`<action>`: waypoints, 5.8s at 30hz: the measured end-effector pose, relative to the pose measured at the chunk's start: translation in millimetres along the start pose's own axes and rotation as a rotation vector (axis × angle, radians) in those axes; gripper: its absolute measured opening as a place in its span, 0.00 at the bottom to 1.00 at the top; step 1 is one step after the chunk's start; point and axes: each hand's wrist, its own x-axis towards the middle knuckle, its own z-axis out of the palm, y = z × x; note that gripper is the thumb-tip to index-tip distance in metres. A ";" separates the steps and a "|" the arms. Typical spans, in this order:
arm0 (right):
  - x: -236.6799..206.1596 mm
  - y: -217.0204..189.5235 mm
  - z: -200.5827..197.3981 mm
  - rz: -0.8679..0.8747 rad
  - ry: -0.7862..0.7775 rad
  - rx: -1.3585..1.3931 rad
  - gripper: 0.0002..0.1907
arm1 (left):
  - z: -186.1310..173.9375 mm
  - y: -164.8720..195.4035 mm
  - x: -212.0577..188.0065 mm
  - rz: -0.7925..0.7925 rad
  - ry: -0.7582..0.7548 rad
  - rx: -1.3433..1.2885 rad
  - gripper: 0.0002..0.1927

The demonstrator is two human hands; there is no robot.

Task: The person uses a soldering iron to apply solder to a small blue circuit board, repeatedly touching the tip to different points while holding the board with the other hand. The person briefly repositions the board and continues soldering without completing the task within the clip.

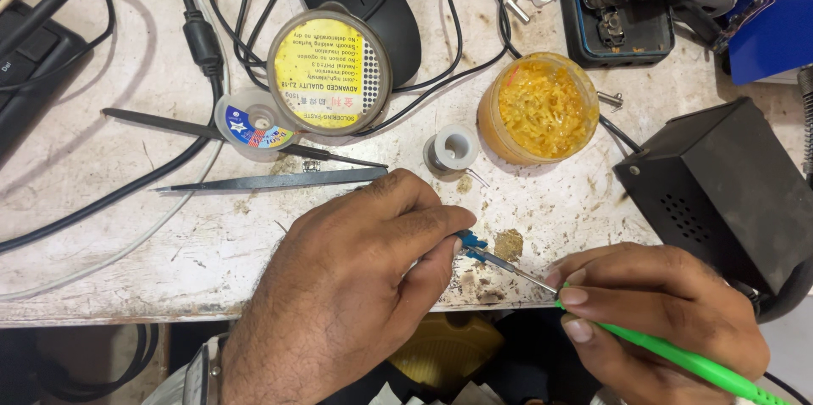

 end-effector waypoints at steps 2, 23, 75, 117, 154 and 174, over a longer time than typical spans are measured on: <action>-1.6 -3.8 -0.1 0.091 0.002 0.016 0.11 | -0.5 -0.4 -0.2 -0.001 -0.004 0.001 0.10; -8.7 -6.3 0.1 0.192 0.007 0.029 0.12 | -2.5 -1.8 -1.5 0.013 -0.023 0.004 0.10; -24.2 -3.0 -1.5 0.278 0.011 0.058 0.12 | -4.7 -7.1 -4.2 -0.008 -0.043 -0.027 0.11; -32.2 -30.1 33.2 0.382 0.322 0.141 0.05 | -21.4 -0.5 -11.1 0.027 0.115 -0.101 0.06; -18.9 -25.0 27.9 0.410 0.169 0.078 0.07 | -16.0 -3.6 -4.9 -0.099 0.058 -0.091 0.07; -19.7 -25.8 25.9 0.425 0.149 0.106 0.08 | -16.7 -3.4 -4.9 -0.066 0.061 -0.078 0.06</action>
